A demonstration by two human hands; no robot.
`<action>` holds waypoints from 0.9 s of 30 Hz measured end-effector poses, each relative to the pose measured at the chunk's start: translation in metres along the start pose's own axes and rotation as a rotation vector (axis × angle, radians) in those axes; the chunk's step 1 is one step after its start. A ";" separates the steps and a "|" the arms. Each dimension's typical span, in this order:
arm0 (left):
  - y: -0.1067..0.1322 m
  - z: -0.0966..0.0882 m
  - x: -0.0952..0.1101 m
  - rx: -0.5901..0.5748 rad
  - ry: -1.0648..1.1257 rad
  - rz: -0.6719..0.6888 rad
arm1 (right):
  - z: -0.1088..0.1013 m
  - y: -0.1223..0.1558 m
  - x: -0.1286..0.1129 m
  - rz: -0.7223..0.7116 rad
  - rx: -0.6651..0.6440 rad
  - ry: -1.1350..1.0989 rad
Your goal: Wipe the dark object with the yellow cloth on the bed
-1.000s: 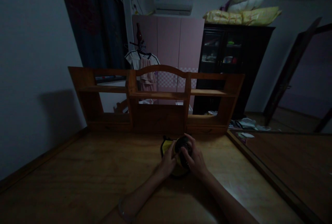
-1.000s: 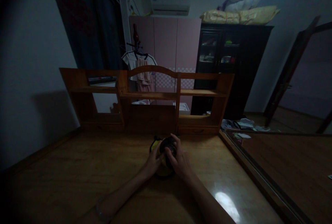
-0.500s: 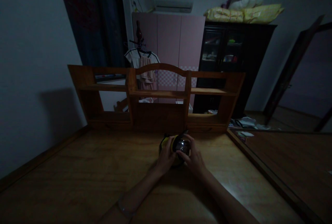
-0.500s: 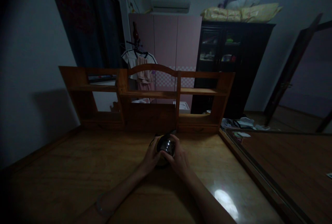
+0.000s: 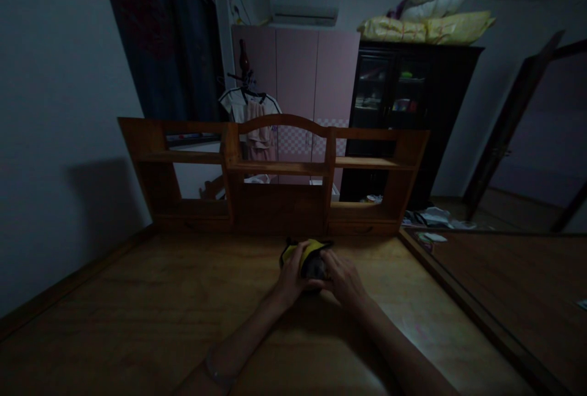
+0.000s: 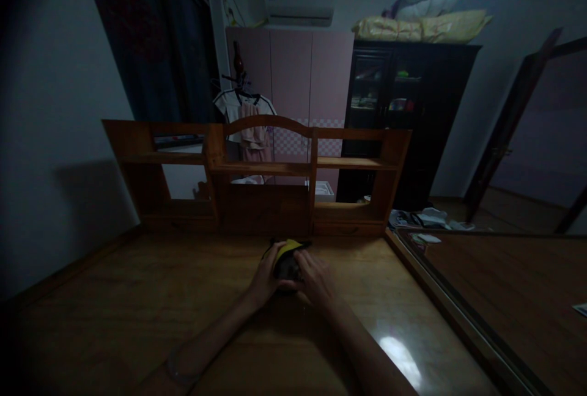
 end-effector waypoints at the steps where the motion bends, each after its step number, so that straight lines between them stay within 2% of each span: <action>1: 0.000 0.000 -0.001 0.006 -0.019 -0.006 | -0.001 -0.001 -0.001 -0.012 0.004 0.010; 6: -0.001 -0.003 0.001 0.034 -0.040 -0.013 | -0.002 -0.002 -0.002 0.016 0.010 -0.026; 11: -0.001 -0.002 0.010 0.017 0.031 -0.025 | 0.005 0.004 0.011 0.229 -0.026 -0.099; 14: -0.002 -0.003 0.007 0.054 0.068 -0.126 | 0.008 0.008 0.020 0.399 -0.002 -0.173; 17: 0.000 0.003 0.002 0.056 0.156 -0.252 | 0.006 0.009 0.029 0.550 0.071 -0.296; 21: 0.000 0.008 -0.006 0.065 0.298 -0.351 | 0.004 0.012 0.038 0.711 0.167 -0.477; 27: 0.006 0.024 -0.042 0.042 0.601 -0.575 | 0.007 0.022 0.053 0.886 0.241 -0.530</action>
Point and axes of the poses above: each hand's wrist, its own y-axis away from the middle knuckle, its own z-axis out of the palm, x = y × z, the point moved 9 cm from there along -y, towards the middle knuckle, and after that the axes turned 8 degrees about x, right-handed, at the moved point
